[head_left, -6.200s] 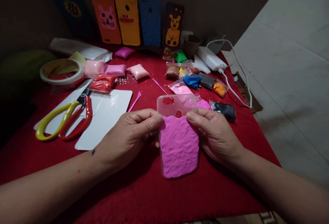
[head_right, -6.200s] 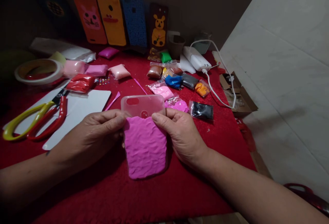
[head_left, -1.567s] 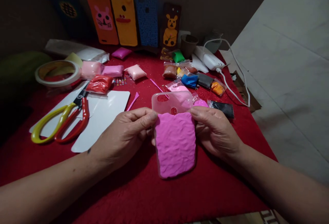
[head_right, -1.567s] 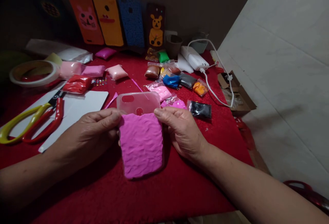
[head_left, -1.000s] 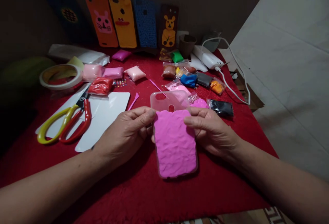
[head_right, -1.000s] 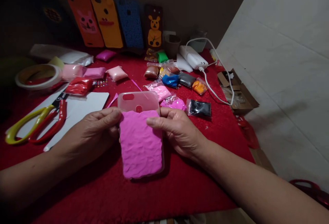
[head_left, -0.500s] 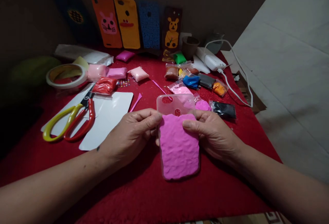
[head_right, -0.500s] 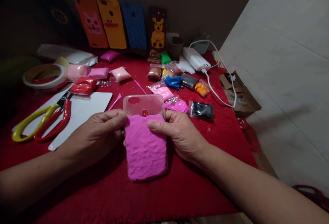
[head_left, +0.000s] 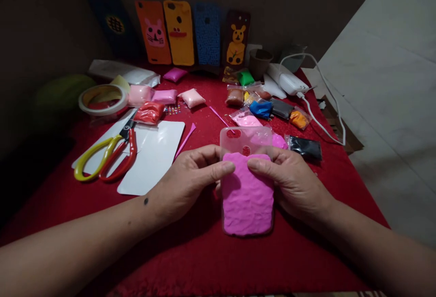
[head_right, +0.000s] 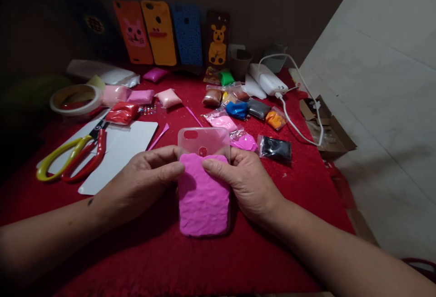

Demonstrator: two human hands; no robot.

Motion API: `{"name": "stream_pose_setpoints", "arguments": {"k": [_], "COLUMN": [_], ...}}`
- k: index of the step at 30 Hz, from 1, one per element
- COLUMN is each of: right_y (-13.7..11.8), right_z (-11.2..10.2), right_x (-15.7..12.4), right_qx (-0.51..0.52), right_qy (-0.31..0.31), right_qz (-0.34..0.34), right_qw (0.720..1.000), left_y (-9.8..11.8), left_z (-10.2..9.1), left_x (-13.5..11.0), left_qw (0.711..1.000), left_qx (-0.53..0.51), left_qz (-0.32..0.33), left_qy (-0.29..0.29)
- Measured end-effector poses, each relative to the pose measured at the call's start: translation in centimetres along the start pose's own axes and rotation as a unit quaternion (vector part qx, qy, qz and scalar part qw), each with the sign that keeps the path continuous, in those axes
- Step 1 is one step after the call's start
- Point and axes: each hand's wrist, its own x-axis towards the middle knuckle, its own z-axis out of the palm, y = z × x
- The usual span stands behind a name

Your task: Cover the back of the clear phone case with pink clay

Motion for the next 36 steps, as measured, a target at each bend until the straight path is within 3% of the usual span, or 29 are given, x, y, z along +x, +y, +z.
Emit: {"name": "stream_pose_setpoints", "arguments": {"k": [15,22,30,36], "right_y": [0.31,0.32,0.17,0.06], "right_z": [-0.10,0.10,0.11,0.61], "right_x": [0.01,-0.13,0.05,0.18], "right_qx": [0.002,0.016,0.028,0.069], "right_qy": [0.000,-0.009,-0.004,-0.028], "right_qz": [0.005,0.015,0.009,0.017], "right_qw": [1.000,1.000,1.000,0.997], "left_y": [0.13,0.24,0.38,0.40], "left_z": [0.42,0.71,0.43,0.97], "left_x": [-0.15,-0.32,-0.23,-0.21], "left_qw": [1.000,0.999,1.000,0.999], "left_qx": [0.002,-0.015,0.003,-0.024], "left_qz": [-0.014,-0.036,-0.002,-0.030], "left_qy": [0.002,0.029,-0.028,0.004]}}
